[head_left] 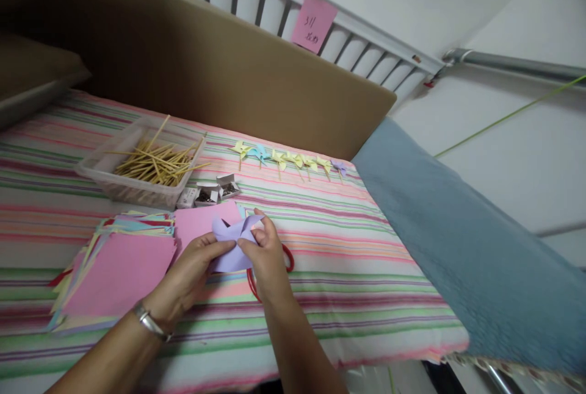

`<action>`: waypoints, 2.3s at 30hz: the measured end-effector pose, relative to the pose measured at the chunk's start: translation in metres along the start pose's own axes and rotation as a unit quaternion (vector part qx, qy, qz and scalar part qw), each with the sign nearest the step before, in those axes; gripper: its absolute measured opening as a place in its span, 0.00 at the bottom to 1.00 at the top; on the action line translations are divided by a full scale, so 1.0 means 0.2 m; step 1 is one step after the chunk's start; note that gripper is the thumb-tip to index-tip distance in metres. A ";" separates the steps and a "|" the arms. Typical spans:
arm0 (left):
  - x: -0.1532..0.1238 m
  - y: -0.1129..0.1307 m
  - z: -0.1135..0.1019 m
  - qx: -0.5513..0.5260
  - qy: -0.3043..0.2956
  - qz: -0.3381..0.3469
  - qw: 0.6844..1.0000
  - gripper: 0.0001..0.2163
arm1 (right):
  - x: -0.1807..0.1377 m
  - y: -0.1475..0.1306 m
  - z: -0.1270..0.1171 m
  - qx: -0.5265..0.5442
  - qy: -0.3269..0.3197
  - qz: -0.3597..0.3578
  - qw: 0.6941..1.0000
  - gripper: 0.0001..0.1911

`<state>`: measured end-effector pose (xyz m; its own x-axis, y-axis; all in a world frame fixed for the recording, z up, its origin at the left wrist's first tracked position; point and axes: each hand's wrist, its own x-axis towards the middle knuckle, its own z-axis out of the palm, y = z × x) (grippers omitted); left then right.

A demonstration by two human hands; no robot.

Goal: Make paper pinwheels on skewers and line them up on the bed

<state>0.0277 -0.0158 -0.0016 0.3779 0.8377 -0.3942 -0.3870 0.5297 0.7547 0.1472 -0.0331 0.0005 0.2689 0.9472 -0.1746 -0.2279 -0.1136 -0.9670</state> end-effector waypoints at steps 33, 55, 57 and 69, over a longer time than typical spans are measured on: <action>0.05 0.15 -0.16 -0.009 0.110 0.067 0.992 0.07 | -0.08 0.04 0.00 -0.435 -0.086 -0.380 0.812 0.10; 0.06 0.14 -0.17 0.023 0.134 0.077 0.988 0.10 | -0.06 0.01 -0.01 -0.411 -0.066 -0.372 0.830 0.08; 0.07 0.14 -0.18 0.024 0.134 0.078 0.988 0.10 | -0.06 0.01 -0.02 -0.412 -0.065 -0.366 0.832 0.06; 0.06 0.14 -0.18 0.035 0.125 0.067 0.989 0.11 | -0.05 0.02 -0.02 -0.397 -0.048 -0.377 0.835 0.12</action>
<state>-0.0085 0.0136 -0.0036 0.1038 0.9112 -0.3987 -0.3572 0.4083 0.8401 0.1480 -0.0450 -0.0027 -0.0294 0.8545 0.5187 0.6754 0.3995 -0.6198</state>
